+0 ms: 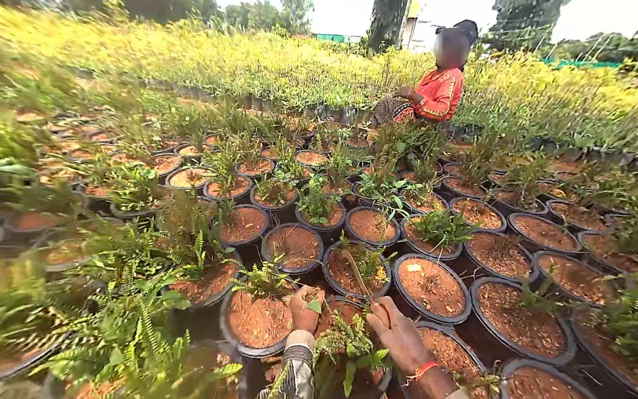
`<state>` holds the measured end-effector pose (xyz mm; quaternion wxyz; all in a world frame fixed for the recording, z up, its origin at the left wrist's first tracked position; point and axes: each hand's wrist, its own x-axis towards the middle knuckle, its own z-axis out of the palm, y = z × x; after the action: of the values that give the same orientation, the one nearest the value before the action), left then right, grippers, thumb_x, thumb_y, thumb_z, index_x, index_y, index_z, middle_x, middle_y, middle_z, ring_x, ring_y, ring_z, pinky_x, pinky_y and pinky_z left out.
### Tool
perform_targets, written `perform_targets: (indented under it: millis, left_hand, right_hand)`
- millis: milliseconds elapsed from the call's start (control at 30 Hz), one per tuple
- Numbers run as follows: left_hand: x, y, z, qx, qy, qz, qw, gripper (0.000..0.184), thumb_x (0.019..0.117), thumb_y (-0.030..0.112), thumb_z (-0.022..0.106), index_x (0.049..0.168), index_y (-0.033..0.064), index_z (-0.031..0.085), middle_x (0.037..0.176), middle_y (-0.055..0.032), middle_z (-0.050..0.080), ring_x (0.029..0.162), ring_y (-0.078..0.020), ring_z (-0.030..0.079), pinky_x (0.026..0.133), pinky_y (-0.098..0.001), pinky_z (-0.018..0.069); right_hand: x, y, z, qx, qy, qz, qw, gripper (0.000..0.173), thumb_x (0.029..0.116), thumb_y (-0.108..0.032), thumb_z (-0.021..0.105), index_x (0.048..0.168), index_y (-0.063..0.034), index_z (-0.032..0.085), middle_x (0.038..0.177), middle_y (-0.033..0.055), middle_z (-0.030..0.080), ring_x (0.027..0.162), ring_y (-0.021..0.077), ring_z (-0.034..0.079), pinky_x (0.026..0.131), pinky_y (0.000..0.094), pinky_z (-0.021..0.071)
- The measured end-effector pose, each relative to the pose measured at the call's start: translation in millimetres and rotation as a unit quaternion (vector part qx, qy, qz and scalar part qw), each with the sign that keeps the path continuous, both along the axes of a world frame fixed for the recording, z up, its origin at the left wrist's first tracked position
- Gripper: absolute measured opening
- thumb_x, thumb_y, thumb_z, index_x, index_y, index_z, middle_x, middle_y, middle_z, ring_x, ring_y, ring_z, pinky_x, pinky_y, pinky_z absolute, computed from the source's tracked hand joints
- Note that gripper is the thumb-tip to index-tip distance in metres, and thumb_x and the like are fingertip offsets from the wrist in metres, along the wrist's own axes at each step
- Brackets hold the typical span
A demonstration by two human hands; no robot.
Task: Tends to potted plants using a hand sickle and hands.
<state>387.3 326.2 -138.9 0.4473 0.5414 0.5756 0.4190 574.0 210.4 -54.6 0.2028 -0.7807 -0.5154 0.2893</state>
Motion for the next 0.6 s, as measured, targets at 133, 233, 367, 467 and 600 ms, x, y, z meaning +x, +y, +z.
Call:
perform_targets:
  millis: [133, 233, 367, 467, 600]
  left_hand:
    - [2, -2, 0, 0.002, -0.029, 0.001, 1.0, 0.035, 0.0865, 0.008, 0.076, 0.115, -0.0083, 0.064, 0.114, -0.023, 0.069, 0.108, -0.0285, 0.067, 0.099, -0.0417, 0.0536]
    - [3, 2, -9, 0.03, -0.034, -0.013, 0.999, 0.042, 0.0886, 0.008, 0.074, 0.128, -0.0038, 0.065, 0.124, -0.0198, 0.07, 0.117, -0.0274, 0.067, 0.107, -0.0412, 0.0512]
    - [3, 2, -7, 0.025, -0.006, -0.047, 0.999, 0.027, 0.0937, 0.012, 0.069, 0.117, 0.0007, 0.074, 0.12, -0.0145, 0.074, 0.118, -0.0247, 0.068, 0.11, -0.0417, 0.0489]
    - [4, 0, -9, 0.015, -0.022, -0.041, 0.999, 0.024, 0.0927, 0.012, 0.072, 0.114, 0.0001, 0.074, 0.115, -0.015, 0.075, 0.113, -0.0236, 0.07, 0.107, -0.0403, 0.0513]
    - [4, 2, -7, 0.0, -0.014, -0.043, 0.999, 0.025, 0.0917, 0.016, 0.075, 0.111, -0.0003, 0.074, 0.112, -0.0157, 0.075, 0.11, -0.0239, 0.07, 0.104, -0.0409, 0.0524]
  right_hand:
    - [-9, 7, -15, -0.033, -0.038, 0.003, 0.999, 0.053, 0.1061, -0.041, 0.047, 0.149, -0.0115, 0.046, 0.118, 0.0214, 0.069, 0.109, 0.0388, 0.068, 0.095, 0.0604, 0.0513]
    - [-17, 29, -11, -0.049, -0.039, -0.009, 0.998, 0.052, 0.109, -0.043, 0.042, 0.15, -0.0109, 0.044, 0.121, 0.0223, 0.068, 0.108, 0.0389, 0.068, 0.094, 0.0589, 0.052]
    - [-25, 73, -8, -0.032, 0.009, -0.048, 0.998, 0.046, 0.1097, -0.039, 0.043, 0.144, -0.0075, 0.048, 0.119, 0.0214, 0.068, 0.103, 0.0353, 0.069, 0.092, 0.055, 0.054]
    - [-29, 89, -12, -0.044, 0.073, -0.077, 0.993, 0.042, 0.1116, -0.034, 0.041, 0.141, -0.0044, 0.045, 0.102, 0.0198, 0.064, 0.076, 0.0298, 0.068, 0.073, 0.0466, 0.0578]
    - [-13, 68, -32, -0.029, 0.103, -0.038, 0.994, 0.04, 0.11, -0.03, 0.042, 0.138, -0.0013, 0.046, 0.104, 0.019, 0.061, 0.083, 0.0277, 0.063, 0.078, 0.0464, 0.0532]
